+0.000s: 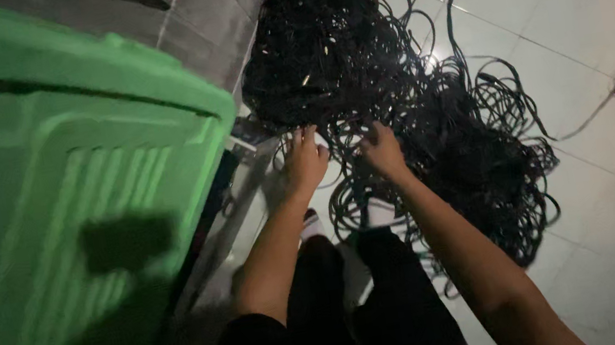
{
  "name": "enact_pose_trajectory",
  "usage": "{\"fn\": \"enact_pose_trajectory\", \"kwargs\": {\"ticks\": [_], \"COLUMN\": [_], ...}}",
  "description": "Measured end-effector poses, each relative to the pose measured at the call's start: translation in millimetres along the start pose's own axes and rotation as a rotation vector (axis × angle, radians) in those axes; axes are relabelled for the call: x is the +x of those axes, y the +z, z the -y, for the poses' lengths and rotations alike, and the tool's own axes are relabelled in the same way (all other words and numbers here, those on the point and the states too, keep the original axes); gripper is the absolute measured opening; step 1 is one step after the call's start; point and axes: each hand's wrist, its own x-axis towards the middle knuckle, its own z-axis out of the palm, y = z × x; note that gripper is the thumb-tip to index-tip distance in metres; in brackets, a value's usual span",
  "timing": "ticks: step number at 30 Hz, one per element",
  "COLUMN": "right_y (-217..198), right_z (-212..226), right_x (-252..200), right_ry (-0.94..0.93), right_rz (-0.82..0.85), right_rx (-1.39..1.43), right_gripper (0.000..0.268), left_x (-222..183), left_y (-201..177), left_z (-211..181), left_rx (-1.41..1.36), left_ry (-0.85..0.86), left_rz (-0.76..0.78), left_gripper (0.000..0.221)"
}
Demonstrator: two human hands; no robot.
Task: The person coils a cable by hand from a pile on the floor, wraps it into a loop, and places the coiled cable into a large white plastic bin.
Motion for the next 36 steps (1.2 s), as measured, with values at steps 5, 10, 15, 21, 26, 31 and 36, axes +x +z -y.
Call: {"fn": "enact_pose_trajectory", "kwargs": {"ticks": [5,10,15,21,26,31,36], "right_y": [61,135,182,215,235,233,228], "right_z": [-37,-88,-120,-136,-153,-164,-165], "right_x": [57,137,216,260,256,261,268], "right_ry": [-0.002,-0.178,-0.346,-0.352,-0.222,-0.259,-0.257], "right_rz": [-0.001,-0.109,-0.162,-0.049,0.110,0.098,-0.119], "right_rx": [0.023,0.061,0.102,-0.053,-0.270,-0.274,-0.025], "right_gripper": [0.058,0.055,0.049,0.043,0.052,0.056,0.043], "left_x": [57,117,197,221,213,190,176], "left_y": [74,160,220,267,285,292,290], "left_z": [34,85,161,203,196,197,195], "left_rx": [0.121,0.276,0.133,0.149,0.168,0.032,-0.149], "left_ry": [-0.014,0.120,-0.071,-0.173,-0.274,-0.176,-0.159], "left_rz": [0.131,-0.129,-0.036,0.207,0.218,0.009,-0.079], "left_gripper": [0.057,0.053,0.041,0.079,0.083,0.041,0.037]}}
